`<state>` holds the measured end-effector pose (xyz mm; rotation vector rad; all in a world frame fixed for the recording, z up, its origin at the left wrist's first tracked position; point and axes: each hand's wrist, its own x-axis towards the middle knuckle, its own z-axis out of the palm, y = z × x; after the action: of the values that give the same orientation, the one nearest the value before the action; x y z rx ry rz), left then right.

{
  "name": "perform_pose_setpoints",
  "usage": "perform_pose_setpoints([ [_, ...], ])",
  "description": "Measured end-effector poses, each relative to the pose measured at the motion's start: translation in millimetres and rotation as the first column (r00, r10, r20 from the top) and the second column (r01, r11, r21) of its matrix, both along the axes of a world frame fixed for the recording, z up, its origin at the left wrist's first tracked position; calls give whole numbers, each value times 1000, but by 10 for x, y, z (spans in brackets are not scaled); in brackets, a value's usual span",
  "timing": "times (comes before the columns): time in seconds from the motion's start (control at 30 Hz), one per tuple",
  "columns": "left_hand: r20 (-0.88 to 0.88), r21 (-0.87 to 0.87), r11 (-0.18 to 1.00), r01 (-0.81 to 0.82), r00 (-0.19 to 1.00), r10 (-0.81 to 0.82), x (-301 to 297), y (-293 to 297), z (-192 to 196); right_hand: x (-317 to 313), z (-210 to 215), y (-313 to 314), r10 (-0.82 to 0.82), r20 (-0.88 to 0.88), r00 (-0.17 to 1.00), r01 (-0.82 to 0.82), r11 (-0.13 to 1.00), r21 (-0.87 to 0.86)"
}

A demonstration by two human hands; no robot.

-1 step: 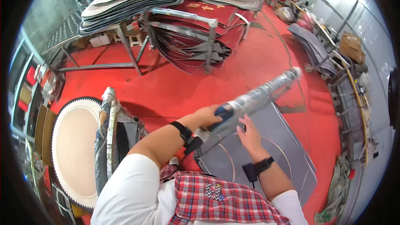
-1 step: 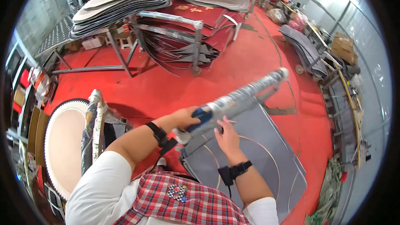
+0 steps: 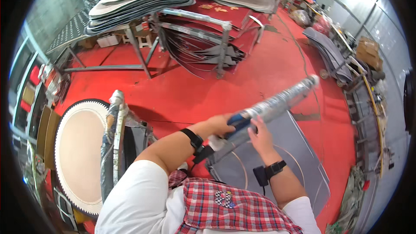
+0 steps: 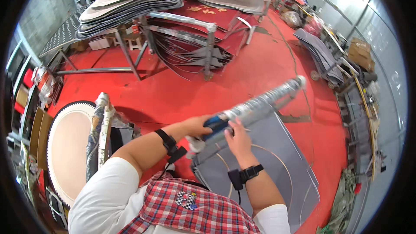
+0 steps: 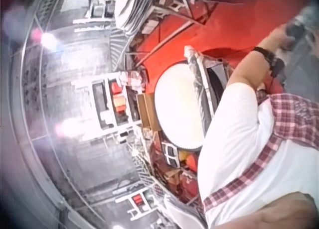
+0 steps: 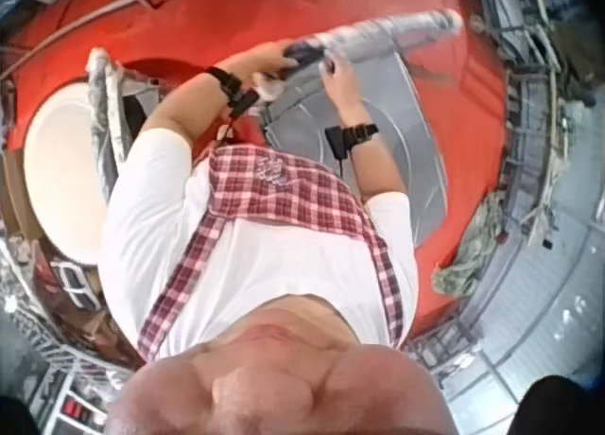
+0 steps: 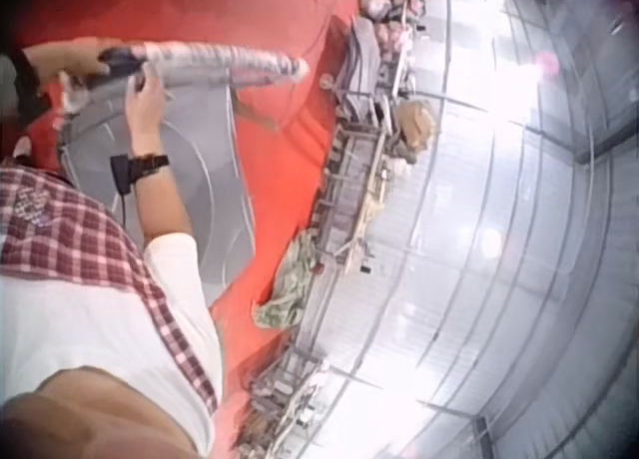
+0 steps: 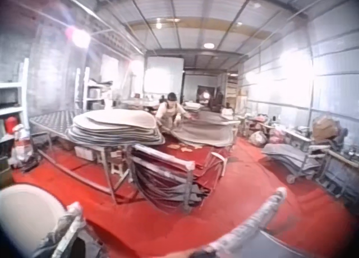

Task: The recorder logs production numbers on a notepad, moves and organizes large stacks of circular floor mats, and then prepares a large thread spool and threads an industrial sewing machine.

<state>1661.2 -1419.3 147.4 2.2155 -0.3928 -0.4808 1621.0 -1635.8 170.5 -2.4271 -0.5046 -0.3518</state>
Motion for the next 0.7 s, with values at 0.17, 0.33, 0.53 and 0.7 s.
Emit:
perform_pose_setpoints([
  [0.17,-37,83,977,198,980,-195,-202,820,159,571,287,265,-268,-169,948,168,878,-448],
  [0.33,-54,85,996,14,998,-9,-134,2106,468,542,40,-631,-343,-90,935,257,830,-494],
  [0.53,-272,-15,869,-495,838,473,238,3291,696,267,184,-1003,-374,-241,895,214,837,-504],
  [0.7,-474,-345,513,-786,618,628,645,3973,143,658,55,-1310,-600,-572,559,-46,666,-744],
])
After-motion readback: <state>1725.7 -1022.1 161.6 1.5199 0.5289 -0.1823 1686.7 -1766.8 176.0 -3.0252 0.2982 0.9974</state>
